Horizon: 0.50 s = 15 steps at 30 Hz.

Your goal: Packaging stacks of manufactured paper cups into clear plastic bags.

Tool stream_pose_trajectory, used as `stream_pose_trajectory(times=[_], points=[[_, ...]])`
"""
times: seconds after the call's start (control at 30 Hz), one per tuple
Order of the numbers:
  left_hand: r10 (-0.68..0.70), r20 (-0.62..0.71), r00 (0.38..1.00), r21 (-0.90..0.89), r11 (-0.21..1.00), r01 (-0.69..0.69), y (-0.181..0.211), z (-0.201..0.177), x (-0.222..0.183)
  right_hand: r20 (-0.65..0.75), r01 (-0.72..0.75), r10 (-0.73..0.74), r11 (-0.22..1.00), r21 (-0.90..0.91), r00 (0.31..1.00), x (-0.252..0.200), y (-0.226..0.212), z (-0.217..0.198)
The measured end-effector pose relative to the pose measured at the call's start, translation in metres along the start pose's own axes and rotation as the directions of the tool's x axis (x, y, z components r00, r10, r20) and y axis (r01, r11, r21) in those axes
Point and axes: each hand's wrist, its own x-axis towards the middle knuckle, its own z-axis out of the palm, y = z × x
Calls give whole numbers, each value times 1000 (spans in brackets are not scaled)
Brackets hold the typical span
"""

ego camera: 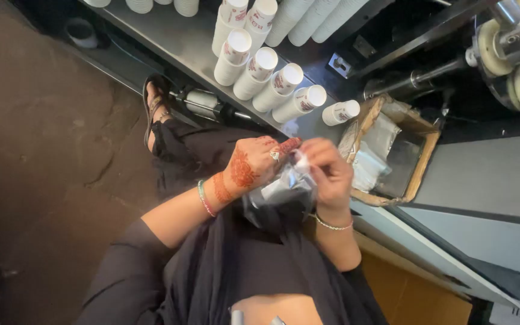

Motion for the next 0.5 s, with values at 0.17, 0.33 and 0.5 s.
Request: stream_pose_trajectory(times=[0.17, 0.33, 0.5], points=[[-384, 168, 908, -444, 793, 417, -8, -4, -1, 65, -378, 395, 800, 465, 916, -7, 14, -18], [-273, 603, 749, -656, 364, 661, -9, -6, -4, 282, -359, 345, 933, -3, 895, 6, -3, -25], [-189, 238, 953, -339, 903, 264, 4, -9, 7, -67, -233, 223, 909, -346, 972, 1, -2, -11]])
